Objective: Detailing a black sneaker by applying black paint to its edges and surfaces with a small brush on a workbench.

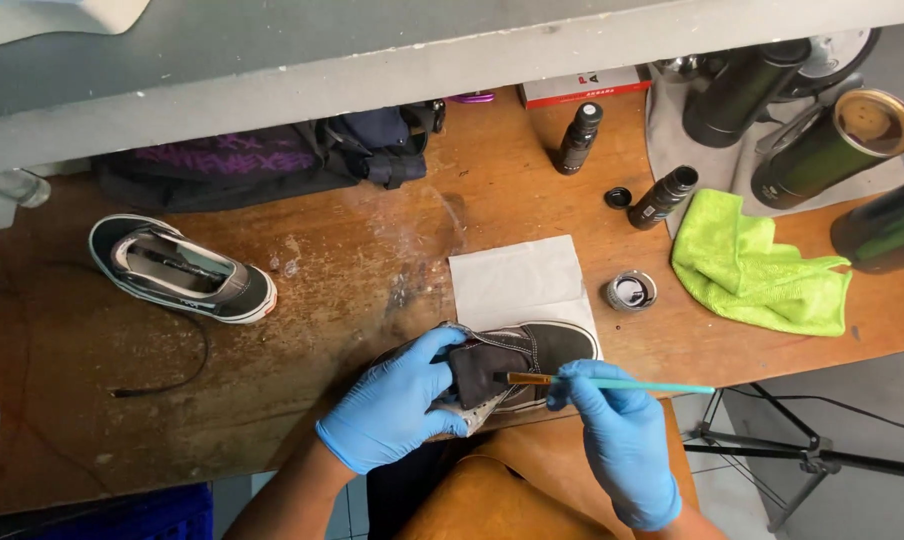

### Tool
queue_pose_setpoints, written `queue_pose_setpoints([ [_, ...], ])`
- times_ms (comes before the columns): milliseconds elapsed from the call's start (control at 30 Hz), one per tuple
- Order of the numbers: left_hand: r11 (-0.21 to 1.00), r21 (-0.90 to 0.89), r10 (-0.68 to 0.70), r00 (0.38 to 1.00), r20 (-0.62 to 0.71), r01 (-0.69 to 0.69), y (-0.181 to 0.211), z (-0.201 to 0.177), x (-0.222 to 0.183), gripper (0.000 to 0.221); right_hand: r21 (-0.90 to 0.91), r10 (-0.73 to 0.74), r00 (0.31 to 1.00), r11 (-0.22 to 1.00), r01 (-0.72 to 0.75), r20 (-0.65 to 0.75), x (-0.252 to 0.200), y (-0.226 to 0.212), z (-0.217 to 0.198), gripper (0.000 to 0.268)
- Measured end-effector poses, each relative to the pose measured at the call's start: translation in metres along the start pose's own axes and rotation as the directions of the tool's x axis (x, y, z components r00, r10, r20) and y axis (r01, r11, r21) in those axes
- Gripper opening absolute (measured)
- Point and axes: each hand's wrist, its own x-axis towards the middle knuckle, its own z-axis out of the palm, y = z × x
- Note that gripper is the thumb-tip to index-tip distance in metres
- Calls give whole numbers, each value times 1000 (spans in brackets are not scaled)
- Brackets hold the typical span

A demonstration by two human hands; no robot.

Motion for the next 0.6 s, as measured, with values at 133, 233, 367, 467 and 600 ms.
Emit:
queue_pose_setpoints([
  [133,1000,-4,-4,1000,-24,4,1,3,-4,57,-387,-162,983,904,182,84,-1,-5,-3,16],
  [233,999,50,8,999,-47,-5,-1,3,-3,62,-516,-445,873,710,479,199,-8,2,-3,6],
  [367,999,44,1,998,-59,2,3,1,-3,73,-543,-471,821,618,569,323,-29,-4,10,8],
  [467,1000,12,-6,998,-66,7,4,1,-1,66,-388,-194,969,890,240,154,1,7,-2,10],
  [600,999,37,12,996,-90,-9,-3,5,0,68,-643,-390,903,648,408,181,3,-4,-4,6],
])
